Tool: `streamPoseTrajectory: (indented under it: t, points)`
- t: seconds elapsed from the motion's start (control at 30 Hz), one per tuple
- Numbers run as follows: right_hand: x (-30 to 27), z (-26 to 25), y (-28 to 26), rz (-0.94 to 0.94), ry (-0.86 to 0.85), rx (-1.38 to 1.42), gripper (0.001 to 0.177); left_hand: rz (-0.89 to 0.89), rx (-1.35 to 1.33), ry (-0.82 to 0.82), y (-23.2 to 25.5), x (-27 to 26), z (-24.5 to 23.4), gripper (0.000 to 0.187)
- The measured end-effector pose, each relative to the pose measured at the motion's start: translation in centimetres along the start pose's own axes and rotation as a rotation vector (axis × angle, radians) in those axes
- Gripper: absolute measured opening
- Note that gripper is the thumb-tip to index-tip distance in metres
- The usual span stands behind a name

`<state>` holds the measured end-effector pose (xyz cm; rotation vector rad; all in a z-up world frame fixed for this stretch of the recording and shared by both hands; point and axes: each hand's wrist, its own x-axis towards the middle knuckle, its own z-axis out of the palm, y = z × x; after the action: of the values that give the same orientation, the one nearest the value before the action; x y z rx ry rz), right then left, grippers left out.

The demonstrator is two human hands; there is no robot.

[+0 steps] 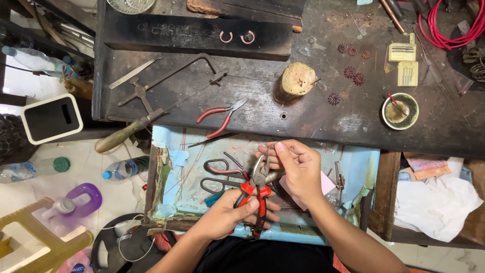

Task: Shaping and bending small metal rings using pliers at a jewelry workbench.

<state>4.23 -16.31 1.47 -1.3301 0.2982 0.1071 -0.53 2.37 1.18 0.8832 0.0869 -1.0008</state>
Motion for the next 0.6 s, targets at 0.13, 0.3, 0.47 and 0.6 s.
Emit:
streamPoseTrajectory:
  t: [0.13,0.3,0.47,0.6]
  points:
    - [-0.04,0.00,-0.15,0.006,0.014,-0.040,0.024,-0.006,0.003,0.015,-0.07,-0.06,0.07,0.057]
    - [-0.09,0.29,-0.41,0.013,0.021,0.014,0.024,0.029,0.026,0.009,-0.06,-0.07,0.08,0.050]
    - [0.02,0.54,-0.56,0.028,0.043,-0.012,0.025,0.011,-0.028,0.017,-0.02,0.03,0.02,0.049]
    - [0.05,0.57,-0.73,0.023,0.041,-0.001,0.025,-0.017,-0.048,0.025,0.15,0.08,0.08,0.049]
